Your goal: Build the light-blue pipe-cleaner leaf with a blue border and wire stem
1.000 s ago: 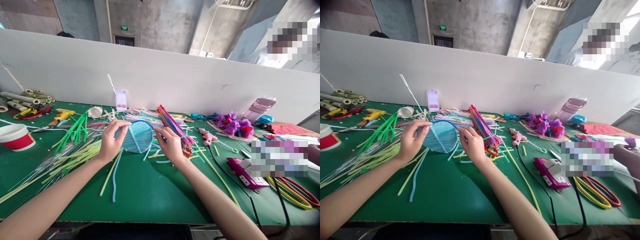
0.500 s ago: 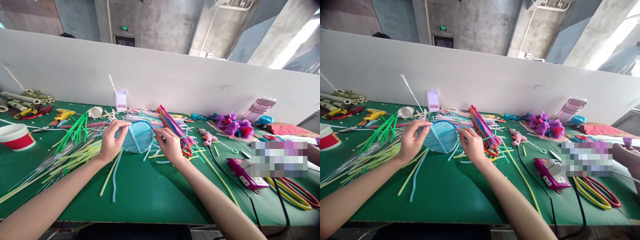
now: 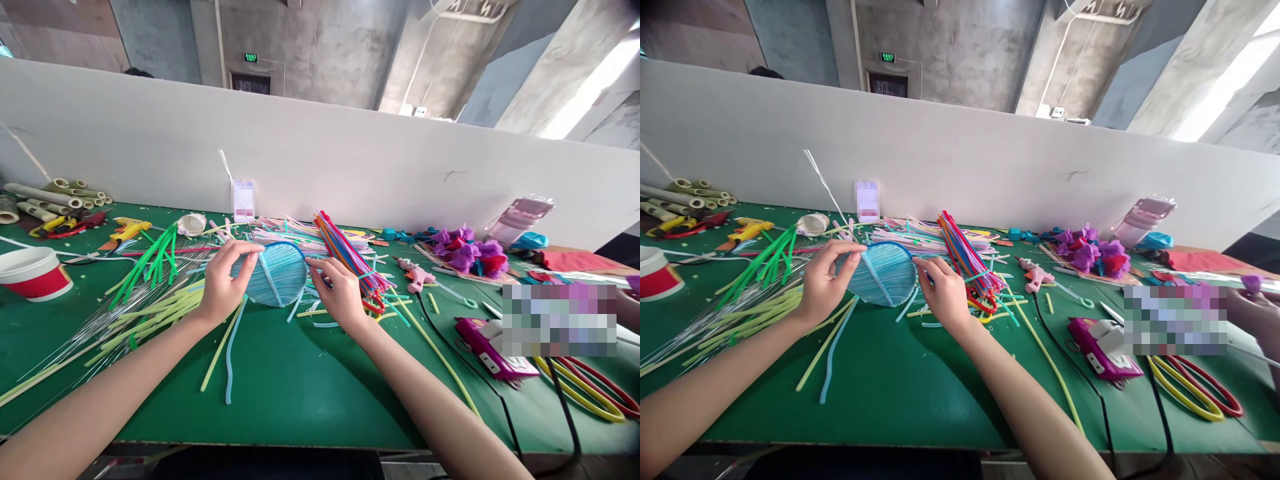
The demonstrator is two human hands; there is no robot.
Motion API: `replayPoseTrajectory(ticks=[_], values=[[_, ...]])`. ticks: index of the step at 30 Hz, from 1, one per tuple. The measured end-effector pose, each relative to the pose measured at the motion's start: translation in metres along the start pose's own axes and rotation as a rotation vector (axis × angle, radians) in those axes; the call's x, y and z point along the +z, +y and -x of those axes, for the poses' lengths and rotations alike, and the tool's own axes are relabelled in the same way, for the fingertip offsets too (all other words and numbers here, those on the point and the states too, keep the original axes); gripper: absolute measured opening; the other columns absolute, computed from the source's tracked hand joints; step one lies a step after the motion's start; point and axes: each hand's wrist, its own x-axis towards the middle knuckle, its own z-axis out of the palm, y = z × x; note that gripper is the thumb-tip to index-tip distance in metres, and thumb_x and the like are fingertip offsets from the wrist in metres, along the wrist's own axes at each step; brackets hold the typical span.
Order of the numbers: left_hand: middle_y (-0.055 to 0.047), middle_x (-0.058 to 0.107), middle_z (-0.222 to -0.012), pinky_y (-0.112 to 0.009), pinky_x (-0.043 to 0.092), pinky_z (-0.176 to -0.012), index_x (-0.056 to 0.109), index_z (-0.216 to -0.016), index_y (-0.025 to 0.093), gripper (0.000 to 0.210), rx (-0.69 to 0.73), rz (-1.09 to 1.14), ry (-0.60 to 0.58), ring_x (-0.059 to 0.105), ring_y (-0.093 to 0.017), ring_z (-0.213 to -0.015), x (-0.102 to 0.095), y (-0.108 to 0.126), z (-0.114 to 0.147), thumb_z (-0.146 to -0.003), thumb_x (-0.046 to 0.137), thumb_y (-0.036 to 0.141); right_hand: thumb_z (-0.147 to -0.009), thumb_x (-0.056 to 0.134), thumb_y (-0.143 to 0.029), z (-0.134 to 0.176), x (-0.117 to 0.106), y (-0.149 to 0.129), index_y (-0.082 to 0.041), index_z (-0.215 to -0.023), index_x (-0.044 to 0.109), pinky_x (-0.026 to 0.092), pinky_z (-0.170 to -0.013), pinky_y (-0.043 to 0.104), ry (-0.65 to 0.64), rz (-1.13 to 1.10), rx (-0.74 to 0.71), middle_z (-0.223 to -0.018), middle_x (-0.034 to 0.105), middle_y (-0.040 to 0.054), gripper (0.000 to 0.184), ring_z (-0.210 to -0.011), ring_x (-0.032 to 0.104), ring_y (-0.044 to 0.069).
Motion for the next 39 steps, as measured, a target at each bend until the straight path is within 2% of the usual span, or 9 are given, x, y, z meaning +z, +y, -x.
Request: replayPoseTrajectory(ticks=[12,23,39], values=[[-0.004,0.071,-0.100,-0.031,0.051,-0.071,0.067,-0.104,0.024,0.014,0.046,0.003,0.007,0.065,-0.019,-0.089,-0.0002,0.0033,-0.0019,-0.097,0.056,0.019,-0.099,0.051,-0.023,0.0004,0.0002,0.0012,-0.025,-0.116,0.071,0.054,-0.073,0.027,-0.017,-0.001,0.007,-0.099,0.074,0.0051,0.027,-0.080,0.069,0.016],[-0.004,0.070,-0.100,-0.031,0.051,-0.079,0.067,-0.105,0.023,0.015,0.046,0.016,0.003,0.065,-0.018,-0.094,0.0002,0.0022,-0.0011,-0.097,0.057,0.017,-0.099,0.051,-0.024,0.0015,0.0001,0.0019,-0.023,-0.117,0.071,0.053,-0.073,0.026,-0.021,0.003,0.011,-0.099,0.073,0.0052,0.028,-0.078,0.068,0.015],[-0.003,0.070,-0.100,-0.031,0.052,-0.080,0.067,-0.104,0.022,0.014,0.046,0.014,0.008,0.066,-0.017,-0.093,-0.0006,0.0033,-0.0013,-0.097,0.057,0.016,-0.099,0.050,-0.024,0.0013,-0.0008,0.0006,-0.024,-0.117,0.071,0.053,-0.074,0.026,-0.017,0.026,0.002,-0.100,0.074,0.0053,0.028,-0.080,0.068,0.015]])
